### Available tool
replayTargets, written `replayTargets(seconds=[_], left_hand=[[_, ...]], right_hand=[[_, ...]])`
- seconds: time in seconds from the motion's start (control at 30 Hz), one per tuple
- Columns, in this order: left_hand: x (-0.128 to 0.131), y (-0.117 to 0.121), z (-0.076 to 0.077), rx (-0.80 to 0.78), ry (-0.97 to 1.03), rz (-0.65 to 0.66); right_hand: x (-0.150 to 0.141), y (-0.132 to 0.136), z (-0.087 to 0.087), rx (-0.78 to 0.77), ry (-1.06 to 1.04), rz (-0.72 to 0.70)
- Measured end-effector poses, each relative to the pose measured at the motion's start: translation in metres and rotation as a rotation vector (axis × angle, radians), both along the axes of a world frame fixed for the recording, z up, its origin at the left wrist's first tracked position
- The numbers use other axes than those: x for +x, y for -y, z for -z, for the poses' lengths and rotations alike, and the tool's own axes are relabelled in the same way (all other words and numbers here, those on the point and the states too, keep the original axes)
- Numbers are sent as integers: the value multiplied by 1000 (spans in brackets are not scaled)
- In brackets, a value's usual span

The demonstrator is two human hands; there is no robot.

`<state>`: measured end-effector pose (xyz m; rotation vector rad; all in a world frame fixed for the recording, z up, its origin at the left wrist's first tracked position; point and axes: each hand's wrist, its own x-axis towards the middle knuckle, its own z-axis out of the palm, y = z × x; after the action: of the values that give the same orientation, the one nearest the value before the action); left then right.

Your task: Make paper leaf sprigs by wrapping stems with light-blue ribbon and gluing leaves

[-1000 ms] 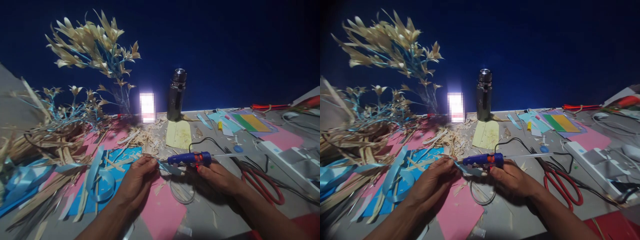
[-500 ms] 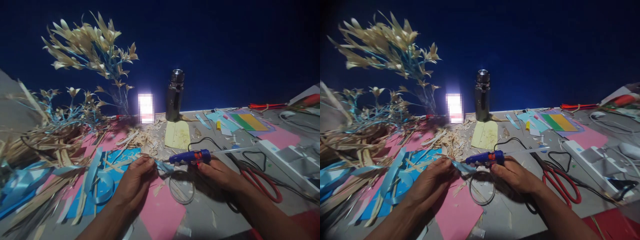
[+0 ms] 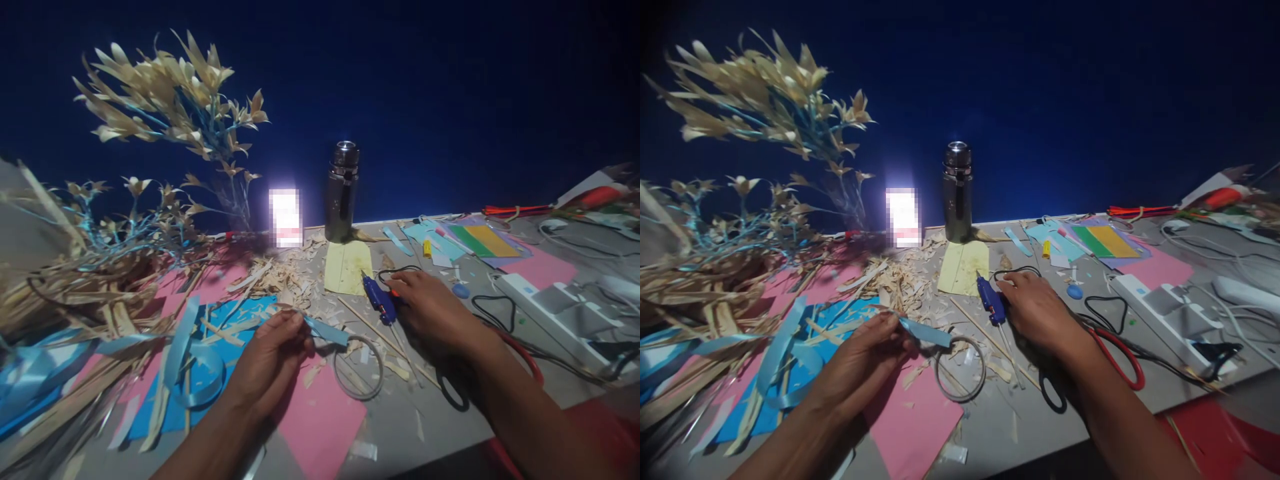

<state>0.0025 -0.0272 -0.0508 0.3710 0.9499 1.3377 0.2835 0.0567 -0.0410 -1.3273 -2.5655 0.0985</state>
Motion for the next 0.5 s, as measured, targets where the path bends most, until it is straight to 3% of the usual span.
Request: replayTargets(seconds=[0.1, 0.27, 0.37, 0.43, 0.5], left_hand=[[2, 4, -2, 15, 19, 27], [5, 9, -5, 2, 58, 105], [4, 10, -4, -13, 56, 112], [3, 9, -3, -14, 48, 115], [4, 7, -2, 2, 46, 98]], right_hand=[[-19, 23, -17, -29, -365, -73], [-73, 50, -26, -682, -798, -86], [-94, 53, -16, -910, -919, -104], [-100, 55, -10, -950, -948, -51], [-103, 59, -6, -844, -918, 18]])
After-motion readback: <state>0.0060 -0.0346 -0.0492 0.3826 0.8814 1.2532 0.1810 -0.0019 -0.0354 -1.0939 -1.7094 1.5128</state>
